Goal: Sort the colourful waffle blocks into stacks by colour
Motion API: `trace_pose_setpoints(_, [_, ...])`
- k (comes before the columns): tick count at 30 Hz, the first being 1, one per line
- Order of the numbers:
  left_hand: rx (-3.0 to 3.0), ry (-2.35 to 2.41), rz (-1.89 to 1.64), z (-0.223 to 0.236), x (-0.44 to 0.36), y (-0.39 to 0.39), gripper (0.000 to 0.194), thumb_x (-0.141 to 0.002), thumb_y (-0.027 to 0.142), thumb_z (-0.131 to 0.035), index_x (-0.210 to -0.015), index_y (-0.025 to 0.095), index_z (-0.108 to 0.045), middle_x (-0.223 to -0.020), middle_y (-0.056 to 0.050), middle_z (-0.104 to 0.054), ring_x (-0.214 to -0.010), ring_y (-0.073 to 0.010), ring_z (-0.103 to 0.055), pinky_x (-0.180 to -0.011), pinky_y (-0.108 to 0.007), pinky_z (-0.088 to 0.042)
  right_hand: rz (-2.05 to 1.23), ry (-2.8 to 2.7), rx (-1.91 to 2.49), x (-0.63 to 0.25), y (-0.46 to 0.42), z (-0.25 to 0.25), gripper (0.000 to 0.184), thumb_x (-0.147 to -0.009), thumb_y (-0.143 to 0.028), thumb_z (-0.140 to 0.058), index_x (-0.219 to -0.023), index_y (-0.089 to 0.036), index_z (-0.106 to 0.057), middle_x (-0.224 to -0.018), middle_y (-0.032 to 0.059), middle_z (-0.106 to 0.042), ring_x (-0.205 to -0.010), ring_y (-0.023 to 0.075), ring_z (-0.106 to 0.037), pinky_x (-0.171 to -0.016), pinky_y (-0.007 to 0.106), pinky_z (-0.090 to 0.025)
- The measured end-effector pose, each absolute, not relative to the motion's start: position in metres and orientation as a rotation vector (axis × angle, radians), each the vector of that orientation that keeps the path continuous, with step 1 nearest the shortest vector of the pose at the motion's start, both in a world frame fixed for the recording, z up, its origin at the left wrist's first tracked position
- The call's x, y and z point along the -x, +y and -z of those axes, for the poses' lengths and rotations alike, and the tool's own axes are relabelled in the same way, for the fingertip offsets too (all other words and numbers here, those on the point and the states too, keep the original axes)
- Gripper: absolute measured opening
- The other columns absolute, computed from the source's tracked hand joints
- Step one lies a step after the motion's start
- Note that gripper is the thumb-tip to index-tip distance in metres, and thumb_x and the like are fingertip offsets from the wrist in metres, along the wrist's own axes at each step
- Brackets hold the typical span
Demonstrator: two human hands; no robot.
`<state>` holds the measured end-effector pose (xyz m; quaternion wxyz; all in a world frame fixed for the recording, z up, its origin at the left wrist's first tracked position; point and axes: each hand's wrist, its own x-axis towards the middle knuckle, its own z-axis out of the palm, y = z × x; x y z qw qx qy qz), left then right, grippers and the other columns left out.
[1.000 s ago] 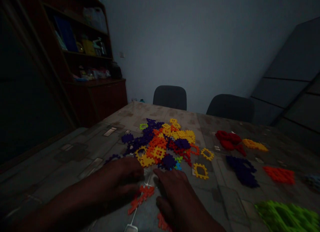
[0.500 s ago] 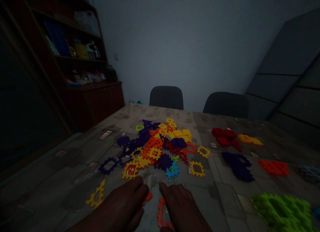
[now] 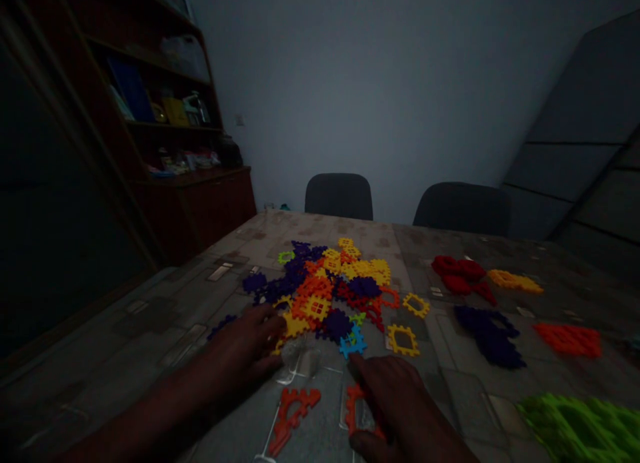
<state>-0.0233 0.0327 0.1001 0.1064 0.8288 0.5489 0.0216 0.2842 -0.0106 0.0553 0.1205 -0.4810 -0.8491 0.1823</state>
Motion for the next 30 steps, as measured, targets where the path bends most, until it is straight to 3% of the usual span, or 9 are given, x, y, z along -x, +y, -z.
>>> trace_pose_setpoints(3, [-2.447,1.667,-0.023,-0.097,0.034,0.046,0.025,-0.083,0.024,-0.068,-0.107,0.020,-0.063,-0.116,-0.010,-0.060,-0.102,-0.0283,-0.062,-0.083,-0.037,-0.051,-0.463,-2.453,1.307,-0.291,-0.007,-0.041,0.064,-0.091,-0.041,-0.066,-0.151,-0.027,-0.049,-0.143,0.0114,-0.061,-0.128,0.0324,-0.057,-0.106,0.047,-0.048])
trace_pose_setpoints(5, [-2.451,1.697,-0.007,-0.097,0.038,0.049,0.020,-0.087,0.021,-0.061,-0.106,0.020,-0.063,-0.112,-0.011,-0.062,-0.099,-0.0277,-0.063,-0.081,-0.036,-0.051,-0.400,-2.436,1.200,-0.295,-0.004,-0.031,0.065,-0.091,-0.040,-0.066,-0.152,-0.029,-0.047,-0.141,0.0118,-0.063,-0.124,0.0327,-0.060,-0.102,0.047,-0.051])
trace_pose_setpoints(10, [-2.461,1.774,-0.005,-0.101,0.047,0.055,0.029,-0.094,0.015,-0.046,-0.119,0.018,-0.060,-0.107,-0.012,-0.066,-0.097,-0.0278,-0.064,-0.081,-0.037,-0.050,-0.412,-2.471,1.199,-0.293,-0.004,-0.038,0.061,-0.092,-0.036,-0.066,-0.150,-0.027,-0.050,-0.131,0.0129,-0.069,-0.116,0.0317,-0.064,-0.098,0.046,-0.052])
trace_pose_setpoints(13, [-2.510,1.734,-0.027,-0.100,0.047,0.056,0.024,-0.093,0.014,-0.046,-0.109,0.019,-0.064,-0.110,-0.012,-0.064,-0.099,-0.0270,-0.063,-0.083,-0.037,-0.049,-0.495,-2.490,1.283,-0.289,-0.006,-0.051,0.061,-0.090,-0.034,-0.069,-0.148,-0.026,-0.053,-0.129,0.0124,-0.069,-0.117,0.0314,-0.063,-0.099,0.047,-0.051])
trace_pose_setpoints(18, [-2.552,1.668,-0.086,-0.092,0.039,0.052,0.011,-0.084,0.019,-0.062,-0.094,0.019,-0.068,-0.109,-0.011,-0.061,-0.102,-0.0290,-0.058,-0.085,-0.039,-0.046,-0.521,-2.472,1.255,-0.290,-0.005,-0.045,0.063,-0.089,-0.031,-0.070,-0.149,-0.028,-0.052,-0.132,0.0121,-0.068,-0.118,0.0323,-0.062,-0.102,0.049,-0.049])
trace_pose_setpoints(23, [-2.513,1.611,-0.171,-0.085,0.037,0.053,0.013,-0.087,0.013,-0.054,-0.085,0.018,-0.066,-0.103,-0.010,-0.061,-0.096,-0.0261,-0.058,-0.083,-0.036,-0.044,-0.485,-2.443,1.230,-0.298,-0.004,-0.026,0.068,-0.088,-0.030,-0.070,-0.152,-0.029,-0.046,-0.134,0.0111,-0.066,-0.119,0.0317,-0.060,-0.102,0.049,-0.047])
trace_pose_setpoints(27, [-2.440,1.495,-0.279,-0.087,0.037,0.052,0.010,-0.080,0.010,-0.057,-0.079,0.019,-0.061,-0.098,-0.007,-0.061,-0.095,-0.0238,-0.057,-0.082,-0.033,-0.041,-0.517,-2.420,1.282,-0.299,-0.006,-0.030,0.068,-0.088,-0.027,-0.070,-0.151,-0.031,-0.046,-0.135,0.0094,-0.064,-0.123,0.0312,-0.057,-0.104,0.048,-0.046])
trace_pose_setpoints(30, [-2.283,1.440,-0.359,-0.087,0.035,0.050,0.004,-0.079,0.016,-0.057,-0.079,0.020,-0.058,-0.088,-0.003,-0.061,-0.084,-0.0204,-0.057,-0.071,-0.029,-0.040,-0.551,-2.430,1.323,-0.295,-0.008,-0.039,0.069,-0.087,-0.024,-0.070,-0.151,-0.031,-0.046,-0.136,0.0093,-0.064,-0.124,0.0307,-0.057,-0.106,0.047,-0.046])
